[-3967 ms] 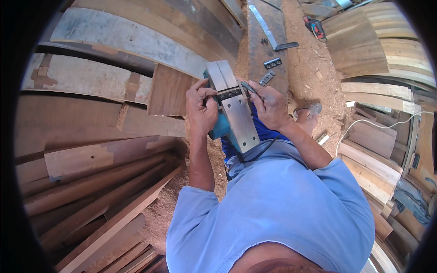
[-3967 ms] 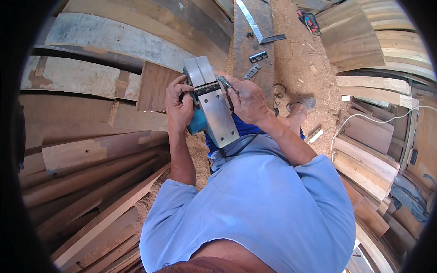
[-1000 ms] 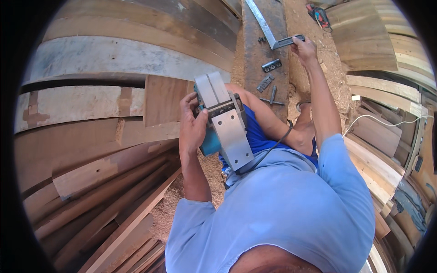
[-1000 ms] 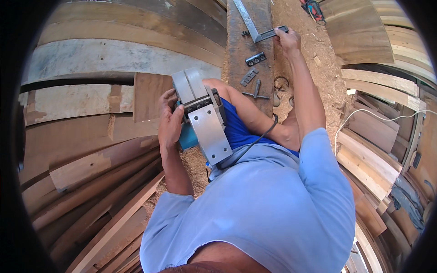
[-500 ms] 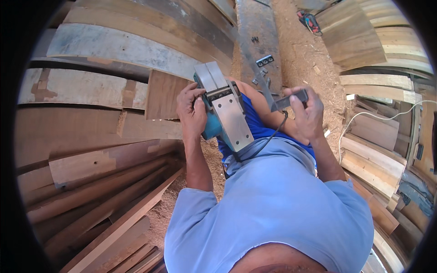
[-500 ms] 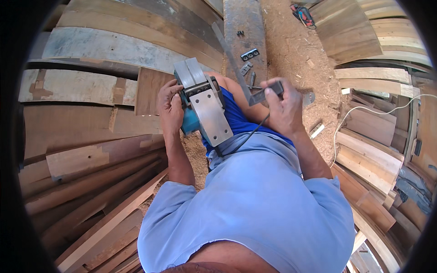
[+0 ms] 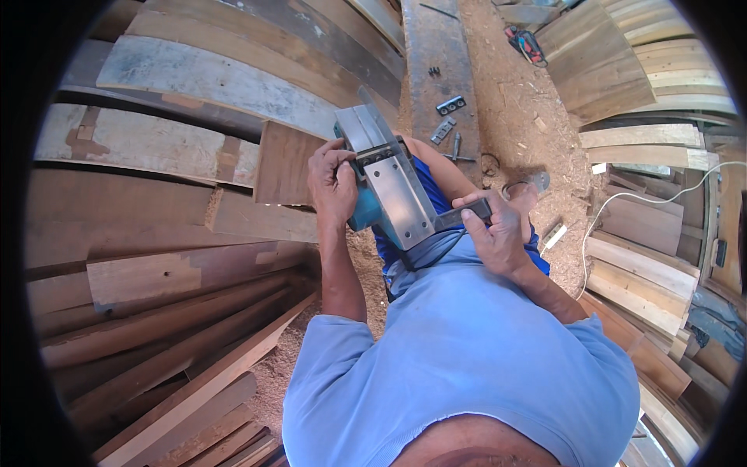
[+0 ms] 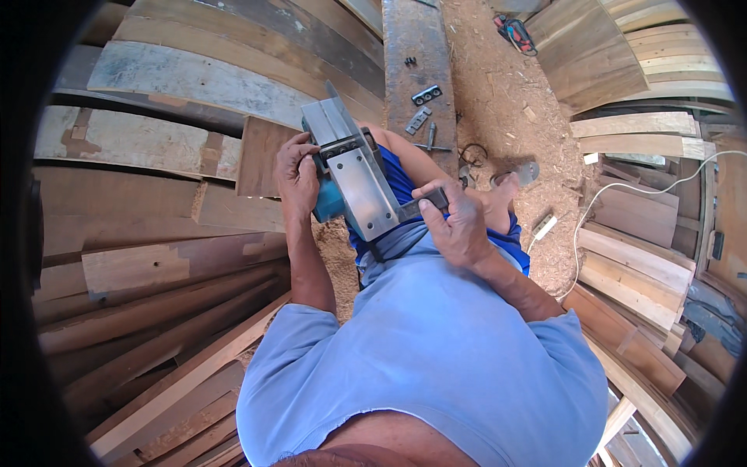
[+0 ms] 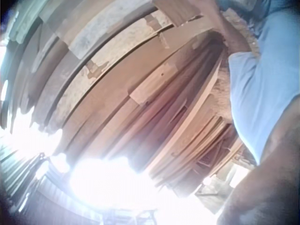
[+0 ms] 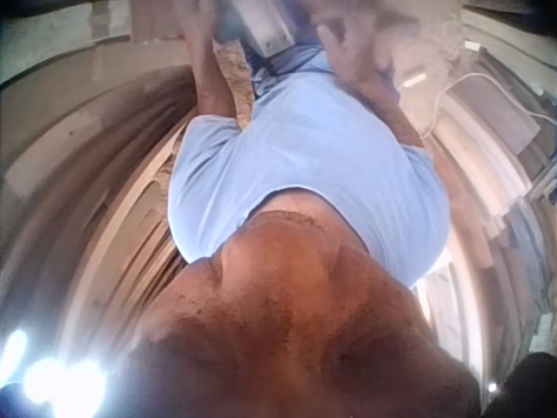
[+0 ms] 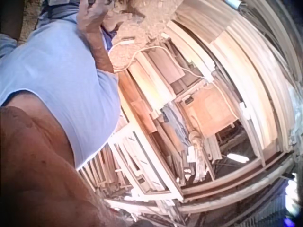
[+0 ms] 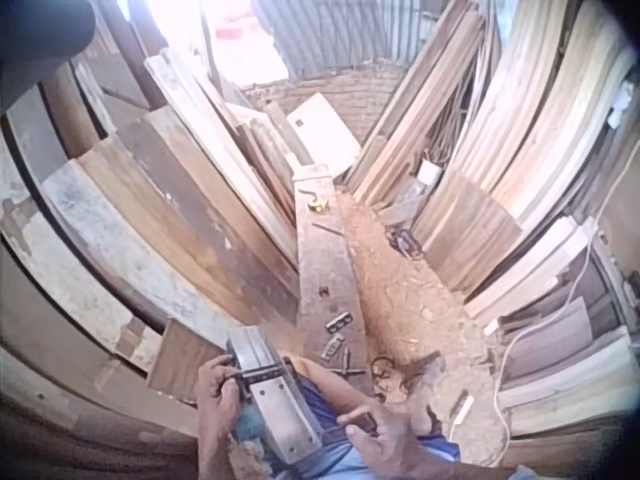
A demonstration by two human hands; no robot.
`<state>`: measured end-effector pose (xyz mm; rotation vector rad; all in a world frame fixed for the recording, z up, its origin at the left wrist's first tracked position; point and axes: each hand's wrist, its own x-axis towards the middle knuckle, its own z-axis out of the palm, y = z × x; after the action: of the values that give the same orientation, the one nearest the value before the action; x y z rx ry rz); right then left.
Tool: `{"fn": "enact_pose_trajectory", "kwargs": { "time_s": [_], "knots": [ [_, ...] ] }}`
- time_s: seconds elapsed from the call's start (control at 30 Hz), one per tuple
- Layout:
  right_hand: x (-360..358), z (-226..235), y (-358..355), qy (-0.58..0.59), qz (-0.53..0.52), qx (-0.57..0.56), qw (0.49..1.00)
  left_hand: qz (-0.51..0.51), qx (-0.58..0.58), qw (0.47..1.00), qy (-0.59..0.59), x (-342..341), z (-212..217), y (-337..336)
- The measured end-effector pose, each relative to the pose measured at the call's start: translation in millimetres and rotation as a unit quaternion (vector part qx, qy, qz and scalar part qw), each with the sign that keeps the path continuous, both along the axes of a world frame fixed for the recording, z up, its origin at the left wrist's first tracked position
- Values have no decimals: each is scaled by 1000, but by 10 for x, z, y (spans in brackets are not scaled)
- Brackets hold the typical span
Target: The person adjusts the blade and base plate of an electric wood planer by hand using a small metal ruler to check alignment.
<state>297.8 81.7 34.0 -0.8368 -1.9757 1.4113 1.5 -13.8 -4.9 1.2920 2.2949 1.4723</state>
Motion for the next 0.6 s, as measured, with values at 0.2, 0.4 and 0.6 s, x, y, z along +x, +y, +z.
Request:
{"fn": "enact_pose_trajectory", "kwargs": {
  "time_s": [0.2,0.4,0.6],
  "knots": [
    [-15,74,-5,-25,16,-7,1000,-2,1,1000,-2,7,-15,-3],
    [-19,158,2,-37,33,-19,999,-6,-2,1000,-12,9,20,-6],
    [-16,78,-9,-25,26,-19,999,-17,1,1000,-17,7,20,-7]
  ]
}}
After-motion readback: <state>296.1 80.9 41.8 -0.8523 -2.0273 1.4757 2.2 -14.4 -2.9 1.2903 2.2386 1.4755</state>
